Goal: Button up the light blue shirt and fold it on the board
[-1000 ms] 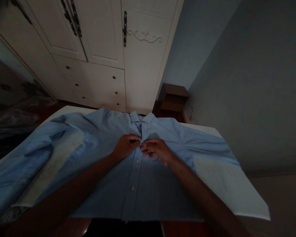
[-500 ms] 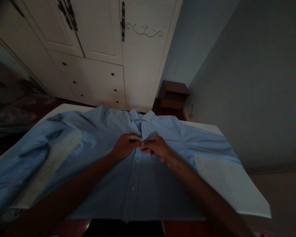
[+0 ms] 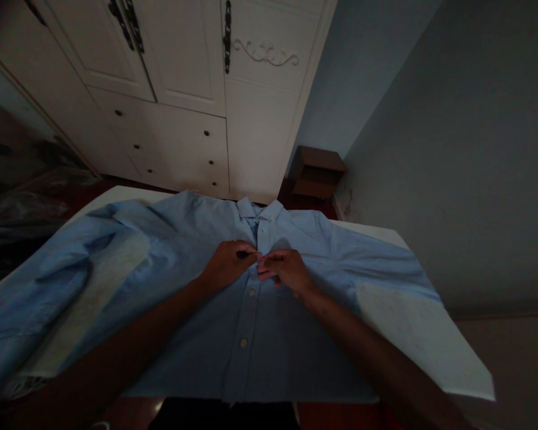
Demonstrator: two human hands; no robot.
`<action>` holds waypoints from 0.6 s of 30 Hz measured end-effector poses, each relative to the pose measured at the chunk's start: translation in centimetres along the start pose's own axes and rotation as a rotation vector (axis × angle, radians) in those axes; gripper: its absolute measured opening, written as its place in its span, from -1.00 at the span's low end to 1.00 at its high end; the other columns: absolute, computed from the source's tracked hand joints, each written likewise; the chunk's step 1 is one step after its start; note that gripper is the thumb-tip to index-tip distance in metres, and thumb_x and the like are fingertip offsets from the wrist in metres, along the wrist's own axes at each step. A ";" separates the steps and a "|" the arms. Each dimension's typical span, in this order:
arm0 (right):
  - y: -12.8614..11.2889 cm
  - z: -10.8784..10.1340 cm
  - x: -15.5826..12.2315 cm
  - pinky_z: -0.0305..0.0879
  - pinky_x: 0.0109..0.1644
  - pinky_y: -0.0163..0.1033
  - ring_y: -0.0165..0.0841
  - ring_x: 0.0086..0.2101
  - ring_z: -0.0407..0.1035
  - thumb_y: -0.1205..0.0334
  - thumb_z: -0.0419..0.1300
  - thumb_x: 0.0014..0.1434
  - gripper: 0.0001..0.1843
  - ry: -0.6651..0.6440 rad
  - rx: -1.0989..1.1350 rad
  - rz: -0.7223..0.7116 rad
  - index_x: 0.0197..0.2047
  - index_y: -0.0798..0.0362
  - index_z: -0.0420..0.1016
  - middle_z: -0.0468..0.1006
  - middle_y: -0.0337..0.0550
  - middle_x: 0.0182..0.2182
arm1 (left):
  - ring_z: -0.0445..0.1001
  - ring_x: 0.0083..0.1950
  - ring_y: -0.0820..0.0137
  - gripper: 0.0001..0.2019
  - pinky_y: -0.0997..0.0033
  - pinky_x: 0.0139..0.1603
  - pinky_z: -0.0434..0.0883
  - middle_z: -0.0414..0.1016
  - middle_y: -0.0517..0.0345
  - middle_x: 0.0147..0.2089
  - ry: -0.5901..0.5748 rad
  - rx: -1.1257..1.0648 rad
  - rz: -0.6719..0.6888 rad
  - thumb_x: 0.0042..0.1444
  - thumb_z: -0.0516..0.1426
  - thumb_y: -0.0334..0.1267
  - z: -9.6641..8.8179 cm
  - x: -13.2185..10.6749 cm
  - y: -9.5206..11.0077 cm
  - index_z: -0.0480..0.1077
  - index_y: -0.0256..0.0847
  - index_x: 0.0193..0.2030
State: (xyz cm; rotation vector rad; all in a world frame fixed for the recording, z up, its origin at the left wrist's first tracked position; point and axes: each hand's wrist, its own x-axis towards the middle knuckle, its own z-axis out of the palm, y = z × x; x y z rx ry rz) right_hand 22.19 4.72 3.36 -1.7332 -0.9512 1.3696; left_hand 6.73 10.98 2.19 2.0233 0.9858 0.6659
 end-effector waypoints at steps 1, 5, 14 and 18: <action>0.0 0.0 0.0 0.10 -0.73 -0.47 -0.30 -0.44 0.57 0.27 0.27 0.06 -0.90 0.004 -0.010 -0.008 -0.40 0.12 0.51 0.65 -0.08 -0.43 | 0.51 -0.29 0.40 -0.83 0.41 -0.21 0.37 0.61 0.17 -0.34 -0.008 -0.004 -0.008 0.11 0.14 -0.23 -0.1 0.0 0.0 0.56 -0.18 -0.37; 0.1 0.1 0.1 0.08 -0.72 -0.48 -0.33 -0.47 0.56 0.28 0.26 0.06 -0.92 0.019 -0.050 -0.046 -0.42 0.12 0.51 0.64 -0.11 -0.46 | 0.51 -0.30 0.40 -0.80 0.43 -0.24 0.35 0.61 0.17 -0.34 -0.010 0.006 -0.031 0.11 0.12 -0.21 -0.3 0.3 -0.1 0.55 -0.19 -0.38; 0.3 -0.5 0.3 0.04 -0.73 -0.48 -0.34 -0.48 0.55 0.27 0.23 0.02 -0.91 -0.004 -0.112 -0.095 -0.44 0.11 0.52 0.62 -0.13 -0.47 | 0.49 -0.29 0.37 -0.75 0.39 -0.23 0.33 0.58 0.13 -0.34 -0.048 0.169 -0.013 0.16 0.08 -0.16 -0.7 0.3 -0.3 0.54 -0.21 -0.38; 0.3 -0.5 0.6 0.02 -0.75 -0.45 -0.37 -0.54 0.51 0.21 0.21 0.06 -0.88 -0.024 -0.169 -0.107 -0.39 0.10 0.48 0.61 -0.14 -0.45 | 0.48 -0.22 0.34 -0.79 0.37 -0.15 0.35 0.56 0.10 -0.27 -0.057 0.288 0.029 0.18 0.07 -0.21 -0.6 0.0 -0.3 0.51 -0.21 -0.31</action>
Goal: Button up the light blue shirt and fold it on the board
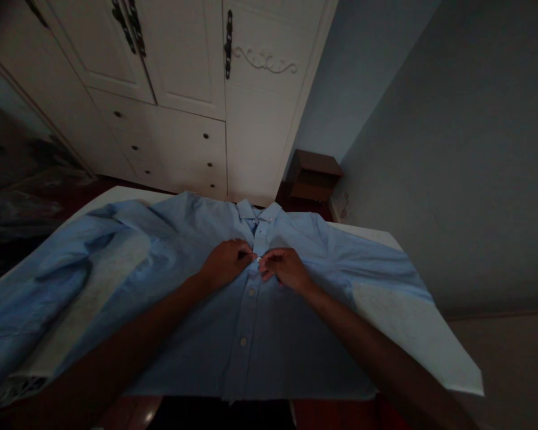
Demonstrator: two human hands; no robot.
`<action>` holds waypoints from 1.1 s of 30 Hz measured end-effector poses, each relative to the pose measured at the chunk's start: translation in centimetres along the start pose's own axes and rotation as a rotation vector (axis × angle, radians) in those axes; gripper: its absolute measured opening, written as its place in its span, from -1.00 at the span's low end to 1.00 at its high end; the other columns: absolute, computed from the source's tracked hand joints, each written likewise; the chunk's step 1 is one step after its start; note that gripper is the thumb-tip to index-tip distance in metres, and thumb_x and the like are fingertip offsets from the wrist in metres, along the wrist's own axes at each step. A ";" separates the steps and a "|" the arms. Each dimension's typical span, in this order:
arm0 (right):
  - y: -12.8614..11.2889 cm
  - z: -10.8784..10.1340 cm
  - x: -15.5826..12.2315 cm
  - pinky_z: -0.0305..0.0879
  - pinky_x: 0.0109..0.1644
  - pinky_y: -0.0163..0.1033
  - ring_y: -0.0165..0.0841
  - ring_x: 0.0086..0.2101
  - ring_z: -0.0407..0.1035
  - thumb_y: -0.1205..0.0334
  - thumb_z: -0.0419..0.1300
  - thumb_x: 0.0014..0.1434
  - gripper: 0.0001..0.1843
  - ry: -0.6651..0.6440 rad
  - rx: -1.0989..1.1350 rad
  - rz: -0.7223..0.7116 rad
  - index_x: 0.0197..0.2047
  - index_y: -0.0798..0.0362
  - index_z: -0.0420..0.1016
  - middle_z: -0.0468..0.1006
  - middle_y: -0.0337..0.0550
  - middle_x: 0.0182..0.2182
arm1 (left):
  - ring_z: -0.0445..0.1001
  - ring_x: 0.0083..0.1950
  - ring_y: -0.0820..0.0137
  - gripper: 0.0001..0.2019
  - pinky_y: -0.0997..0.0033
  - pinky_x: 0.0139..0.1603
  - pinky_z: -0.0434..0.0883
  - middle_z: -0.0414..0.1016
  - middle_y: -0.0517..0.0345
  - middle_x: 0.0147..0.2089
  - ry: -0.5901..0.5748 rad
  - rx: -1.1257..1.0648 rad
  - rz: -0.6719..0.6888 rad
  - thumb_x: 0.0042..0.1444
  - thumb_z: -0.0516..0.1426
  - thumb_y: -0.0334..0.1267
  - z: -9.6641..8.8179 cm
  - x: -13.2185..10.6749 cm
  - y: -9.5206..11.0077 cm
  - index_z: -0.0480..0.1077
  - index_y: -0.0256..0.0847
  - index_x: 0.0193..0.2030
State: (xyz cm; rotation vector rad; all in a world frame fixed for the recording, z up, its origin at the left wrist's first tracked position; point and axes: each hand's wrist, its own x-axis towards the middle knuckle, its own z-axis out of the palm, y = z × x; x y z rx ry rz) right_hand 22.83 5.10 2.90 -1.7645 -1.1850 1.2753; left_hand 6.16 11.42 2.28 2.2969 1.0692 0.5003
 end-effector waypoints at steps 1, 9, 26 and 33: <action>0.0 -0.1 0.1 0.04 -0.74 -0.44 -0.39 -0.57 0.49 0.18 0.20 0.08 -0.85 0.009 -0.036 -0.022 -0.40 0.10 0.46 0.60 -0.15 -0.45 | 0.48 -0.19 0.33 -0.82 0.36 -0.13 0.35 0.55 0.08 -0.24 0.008 0.029 0.013 0.18 0.08 -0.23 0.1 -0.1 0.0 0.50 -0.22 -0.28; 1.8 -3.7 -0.7 0.38 -0.04 -0.11 -0.23 -0.17 0.48 0.11 0.10 0.20 -0.73 0.252 -0.579 -0.452 -0.10 0.05 0.46 0.58 -0.05 -0.20 | 0.44 -0.05 0.24 -0.75 0.27 0.00 0.38 0.47 -0.01 -0.10 0.089 0.099 0.120 0.14 0.16 -0.10 0.2 0.2 -0.9 0.44 -0.23 -0.15; 6.8 -12.8 -1.4 0.29 0.02 -0.15 -0.21 -0.17 0.44 0.27 -0.03 0.28 -0.68 0.480 -1.105 -0.227 -0.21 0.12 0.56 0.57 0.03 -0.21 | 0.07 0.40 0.07 -0.34 0.01 0.30 0.06 0.08 -0.23 0.40 0.080 0.665 -0.140 0.28 -0.20 0.16 -6.7 -1.5 -10.0 0.13 -0.29 0.32; 6.8 -12.9 -1.6 0.28 -0.11 -0.19 -0.22 -0.18 0.45 0.29 -0.07 0.30 -0.68 0.502 -1.157 -0.149 -0.21 0.11 0.51 0.56 0.04 -0.20 | -0.01 0.44 0.07 -0.24 0.03 0.34 -0.01 0.01 -0.25 0.43 0.073 0.681 -0.263 0.23 -0.25 0.25 -7.2 -1.7 -10.6 0.04 -0.26 0.39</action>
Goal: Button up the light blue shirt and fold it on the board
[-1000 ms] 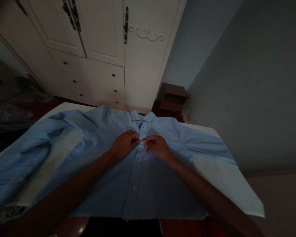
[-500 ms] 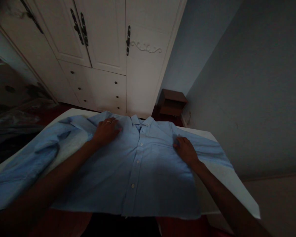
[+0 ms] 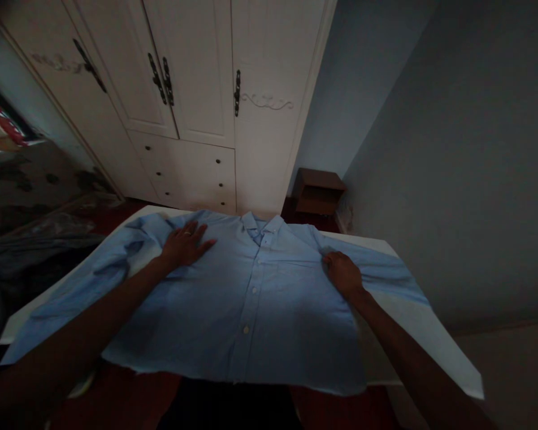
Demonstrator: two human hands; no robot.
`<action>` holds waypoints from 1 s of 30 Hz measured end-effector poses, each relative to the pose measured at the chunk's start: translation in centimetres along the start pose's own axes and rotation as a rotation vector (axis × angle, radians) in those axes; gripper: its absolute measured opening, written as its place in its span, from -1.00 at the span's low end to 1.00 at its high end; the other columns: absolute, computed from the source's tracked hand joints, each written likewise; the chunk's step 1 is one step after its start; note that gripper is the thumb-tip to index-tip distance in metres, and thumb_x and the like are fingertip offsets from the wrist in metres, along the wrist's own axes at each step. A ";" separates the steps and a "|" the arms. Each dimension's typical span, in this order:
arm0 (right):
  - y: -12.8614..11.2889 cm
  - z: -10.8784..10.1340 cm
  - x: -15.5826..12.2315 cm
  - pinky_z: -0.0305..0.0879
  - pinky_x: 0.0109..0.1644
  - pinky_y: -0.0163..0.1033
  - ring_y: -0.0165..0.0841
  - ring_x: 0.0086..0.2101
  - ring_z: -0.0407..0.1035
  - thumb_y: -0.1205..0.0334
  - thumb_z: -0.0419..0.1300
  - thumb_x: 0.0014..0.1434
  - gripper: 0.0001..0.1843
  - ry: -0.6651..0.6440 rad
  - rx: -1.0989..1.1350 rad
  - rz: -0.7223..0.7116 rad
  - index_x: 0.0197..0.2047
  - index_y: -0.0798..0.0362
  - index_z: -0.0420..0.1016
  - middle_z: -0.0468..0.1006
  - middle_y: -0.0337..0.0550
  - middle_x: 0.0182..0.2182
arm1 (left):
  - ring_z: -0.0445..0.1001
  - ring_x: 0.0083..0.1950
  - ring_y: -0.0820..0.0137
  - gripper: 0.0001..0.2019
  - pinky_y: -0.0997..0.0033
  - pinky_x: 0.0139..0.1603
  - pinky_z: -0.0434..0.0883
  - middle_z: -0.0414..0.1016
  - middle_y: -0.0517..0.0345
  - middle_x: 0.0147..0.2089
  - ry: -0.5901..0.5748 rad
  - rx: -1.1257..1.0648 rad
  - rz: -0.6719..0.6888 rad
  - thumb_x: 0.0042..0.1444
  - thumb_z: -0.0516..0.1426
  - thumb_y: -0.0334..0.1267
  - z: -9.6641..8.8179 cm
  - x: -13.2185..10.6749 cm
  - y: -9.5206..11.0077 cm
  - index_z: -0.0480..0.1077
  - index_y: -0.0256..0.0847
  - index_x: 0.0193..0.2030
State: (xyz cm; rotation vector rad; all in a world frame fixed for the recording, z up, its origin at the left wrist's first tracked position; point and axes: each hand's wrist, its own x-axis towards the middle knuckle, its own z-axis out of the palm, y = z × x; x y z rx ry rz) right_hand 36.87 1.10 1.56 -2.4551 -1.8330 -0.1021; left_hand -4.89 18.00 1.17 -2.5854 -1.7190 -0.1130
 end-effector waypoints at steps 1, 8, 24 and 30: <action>0.0 -0.1 0.0 0.28 -0.10 -0.19 -0.22 -0.18 0.45 0.29 -0.07 0.30 -0.68 -0.006 0.007 -0.002 -0.21 0.11 0.51 0.56 0.04 -0.21 | -0.02 0.44 0.07 -0.23 0.03 0.34 0.00 0.00 -0.26 0.43 -0.013 -0.001 -0.009 0.23 -0.25 0.26 -0.2 0.1 0.1 0.03 -0.26 0.39; -1.7 -1.3 1.7 0.27 0.10 -0.10 -0.18 -0.09 0.40 0.36 -0.07 0.26 -0.66 0.106 0.174 -0.260 -0.07 0.18 0.49 0.53 0.10 -0.13 | 0.35 0.16 -0.16 -0.29 -0.17 0.07 0.30 0.40 -0.42 0.11 -0.076 -0.054 -0.065 0.25 -0.23 0.19 -4.1 2.9 3.5 0.44 -0.38 0.04; -13.6 -2.5 9.6 0.31 -0.26 -0.28 -0.29 -0.24 0.48 0.46 0.04 0.21 -0.62 -0.130 0.016 -0.882 0.04 -0.01 0.45 0.55 -0.07 -0.08 | 0.53 -0.10 0.29 -0.64 0.44 -0.12 0.38 0.59 0.12 -0.13 -0.287 -0.096 0.704 -0.06 0.21 -0.46 -4.1 9.5 9.6 0.58 0.03 -0.14; -12.5 -2.1 9.8 0.24 -0.28 -0.30 -0.34 -0.29 0.41 0.27 0.01 0.32 -0.73 0.027 0.024 -0.830 -0.18 0.02 0.56 0.52 -0.08 -0.16 | 0.50 -0.06 0.22 -0.72 0.34 -0.07 0.38 0.53 0.06 -0.11 -0.195 -0.134 0.731 0.02 0.14 -0.39 -4.4 9.0 9.9 0.57 -0.03 -0.15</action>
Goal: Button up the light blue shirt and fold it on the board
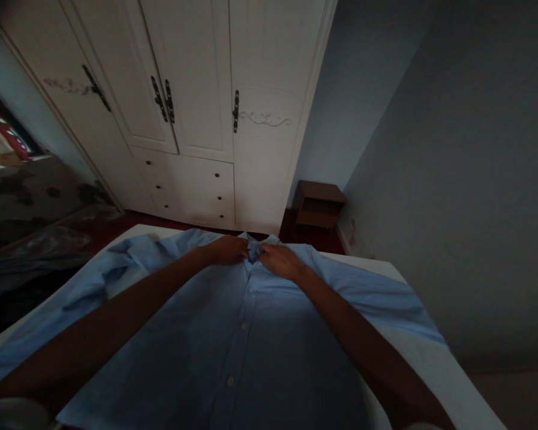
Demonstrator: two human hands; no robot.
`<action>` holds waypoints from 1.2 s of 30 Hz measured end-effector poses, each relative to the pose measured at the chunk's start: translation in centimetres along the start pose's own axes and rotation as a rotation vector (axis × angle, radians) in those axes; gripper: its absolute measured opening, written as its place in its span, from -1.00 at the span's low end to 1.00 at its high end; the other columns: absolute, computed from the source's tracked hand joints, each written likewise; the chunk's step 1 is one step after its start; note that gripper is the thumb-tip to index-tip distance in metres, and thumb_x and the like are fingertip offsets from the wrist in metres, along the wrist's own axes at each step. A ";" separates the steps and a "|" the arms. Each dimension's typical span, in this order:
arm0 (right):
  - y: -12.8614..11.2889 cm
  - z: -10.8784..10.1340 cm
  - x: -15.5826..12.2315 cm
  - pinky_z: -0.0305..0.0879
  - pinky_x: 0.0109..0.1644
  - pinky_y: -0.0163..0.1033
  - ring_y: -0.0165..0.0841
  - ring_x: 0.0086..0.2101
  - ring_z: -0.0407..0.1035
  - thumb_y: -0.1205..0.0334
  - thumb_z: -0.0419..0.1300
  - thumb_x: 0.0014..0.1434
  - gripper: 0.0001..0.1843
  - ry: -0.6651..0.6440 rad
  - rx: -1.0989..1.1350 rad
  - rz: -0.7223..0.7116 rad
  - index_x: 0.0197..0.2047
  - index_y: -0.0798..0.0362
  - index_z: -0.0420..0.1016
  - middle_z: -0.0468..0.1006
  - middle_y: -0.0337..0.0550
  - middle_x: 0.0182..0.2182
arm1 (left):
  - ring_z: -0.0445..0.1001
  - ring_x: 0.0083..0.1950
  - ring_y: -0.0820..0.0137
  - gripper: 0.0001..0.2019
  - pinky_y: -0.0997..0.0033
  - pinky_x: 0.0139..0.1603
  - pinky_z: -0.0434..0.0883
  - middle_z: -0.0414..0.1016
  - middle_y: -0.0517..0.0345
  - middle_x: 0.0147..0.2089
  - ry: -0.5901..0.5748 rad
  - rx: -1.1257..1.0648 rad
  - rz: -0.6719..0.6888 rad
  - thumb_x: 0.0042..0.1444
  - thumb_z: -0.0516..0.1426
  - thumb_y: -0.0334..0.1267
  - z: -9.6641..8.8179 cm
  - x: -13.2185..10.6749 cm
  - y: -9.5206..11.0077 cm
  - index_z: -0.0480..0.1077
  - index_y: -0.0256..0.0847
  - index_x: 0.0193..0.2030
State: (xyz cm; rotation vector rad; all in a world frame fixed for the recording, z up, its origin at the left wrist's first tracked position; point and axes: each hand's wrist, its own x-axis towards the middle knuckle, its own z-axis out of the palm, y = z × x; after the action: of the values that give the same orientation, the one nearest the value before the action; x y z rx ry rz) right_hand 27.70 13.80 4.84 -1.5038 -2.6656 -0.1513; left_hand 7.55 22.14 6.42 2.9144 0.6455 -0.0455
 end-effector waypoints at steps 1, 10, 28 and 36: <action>0.1 0.2 -0.2 0.24 -0.28 -0.31 -0.35 -0.28 0.40 0.26 0.01 0.33 -0.73 0.054 0.012 0.025 -0.17 0.01 0.56 0.51 -0.08 -0.16 | 0.49 -0.05 0.24 -0.72 0.34 -0.06 0.38 0.51 0.05 -0.09 0.036 -0.012 -0.001 0.04 0.12 -0.39 0.0 0.1 0.3 0.56 -0.05 -0.15; -0.8 2.9 -1.2 0.30 -0.15 -0.27 -0.32 -0.23 0.40 0.27 -0.02 0.33 -0.73 0.219 0.186 0.114 -0.06 0.06 0.47 0.52 -0.06 -0.22 | 0.47 -0.16 0.33 -0.81 0.41 -0.09 0.40 0.47 0.07 -0.19 0.398 -0.257 -0.165 0.07 0.06 -0.38 2.9 -0.1 1.9 0.50 -0.19 -0.27; -1.2 4.6 -1.2 0.42 -0.17 -0.23 -0.33 -0.21 0.42 0.36 0.02 0.29 -0.79 0.514 0.090 -0.119 -0.23 0.06 0.48 0.48 0.01 -0.04 | 0.50 -0.04 0.34 -0.79 0.38 0.03 0.39 0.56 0.12 -0.08 0.492 -0.394 -0.187 0.25 0.05 -0.33 7.3 -0.5 2.5 0.53 -0.13 -0.15; -1.0 4.7 -1.2 0.45 -0.15 -0.21 -0.30 -0.22 0.45 0.31 0.01 0.34 -0.75 0.513 0.099 -0.125 -0.07 0.02 0.50 0.56 -0.07 -0.23 | 0.54 -0.09 0.34 -0.72 0.32 0.05 0.41 0.60 0.11 -0.12 0.573 -0.570 -0.294 0.18 0.13 -0.33 7.1 -0.4 3.5 0.46 -0.17 0.03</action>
State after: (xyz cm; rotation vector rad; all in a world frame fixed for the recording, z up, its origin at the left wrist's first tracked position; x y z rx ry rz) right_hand 27.37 12.85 -0.03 -1.0863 -2.3099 -0.3533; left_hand 8.68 17.72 -0.10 2.2454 0.9672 0.8191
